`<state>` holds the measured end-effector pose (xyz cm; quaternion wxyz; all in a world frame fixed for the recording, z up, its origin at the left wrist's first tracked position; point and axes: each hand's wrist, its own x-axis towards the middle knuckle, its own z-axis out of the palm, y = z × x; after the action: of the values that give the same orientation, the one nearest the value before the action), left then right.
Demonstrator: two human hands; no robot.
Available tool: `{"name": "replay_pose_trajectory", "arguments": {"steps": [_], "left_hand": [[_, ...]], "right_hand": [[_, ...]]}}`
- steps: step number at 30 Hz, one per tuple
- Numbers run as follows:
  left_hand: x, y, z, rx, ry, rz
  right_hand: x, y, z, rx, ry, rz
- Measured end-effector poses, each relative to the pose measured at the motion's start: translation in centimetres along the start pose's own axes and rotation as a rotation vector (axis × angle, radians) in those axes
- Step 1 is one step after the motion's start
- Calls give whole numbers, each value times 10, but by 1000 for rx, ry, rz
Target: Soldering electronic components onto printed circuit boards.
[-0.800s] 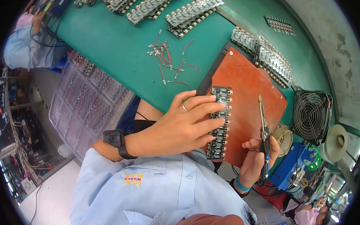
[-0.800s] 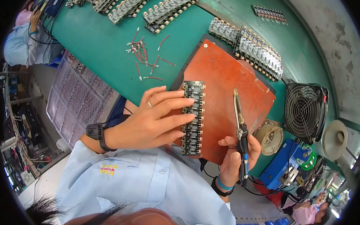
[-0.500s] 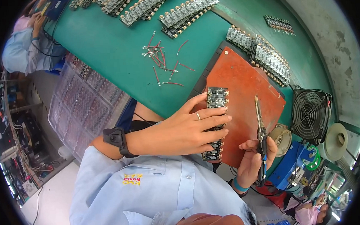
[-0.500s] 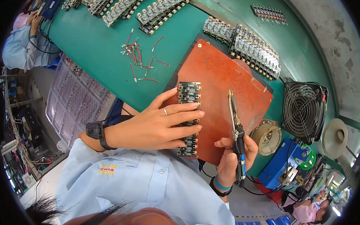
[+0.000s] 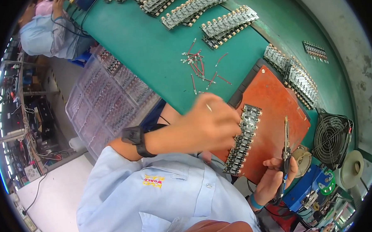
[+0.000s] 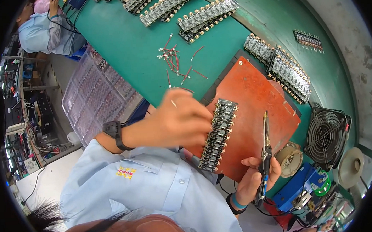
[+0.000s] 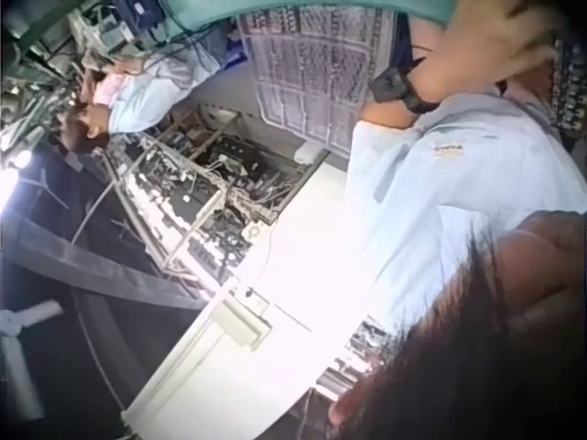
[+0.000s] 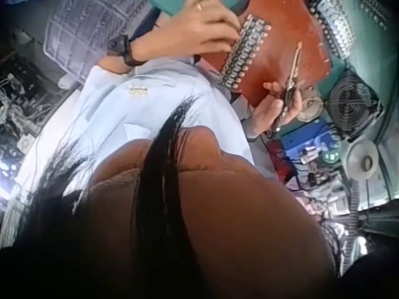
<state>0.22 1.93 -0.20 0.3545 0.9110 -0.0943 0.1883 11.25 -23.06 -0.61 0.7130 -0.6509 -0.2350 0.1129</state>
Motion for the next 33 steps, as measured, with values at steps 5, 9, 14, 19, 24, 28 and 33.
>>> {"name": "replay_pose_trajectory", "arguments": {"steps": [5, 9, 14, 19, 24, 28, 33], "left_hand": [[-10, -44, -13, 371, 257, -457], [-13, -53, -3, 434, 286, -541], [-10, -50, -6, 462, 301, -507], [-5, -11, -17, -50, 289, -500], [8, 21, 2, -301, 154, -203], [10, 27, 11, -323, 121, -132], [10, 32, 24, -267, 172, -88]], "right_hand": [[0, -6, 6, -10, 2, 6], [-2, -12, 8, -17, -4, -7], [-4, -20, 19, -19, 2, -13], [-1, -21, 25, -27, -125, -26], [8, -31, 48, -145, -83, 72], [16, -29, 53, -104, -140, 131], [12, -21, 51, -181, -141, 36]]}}
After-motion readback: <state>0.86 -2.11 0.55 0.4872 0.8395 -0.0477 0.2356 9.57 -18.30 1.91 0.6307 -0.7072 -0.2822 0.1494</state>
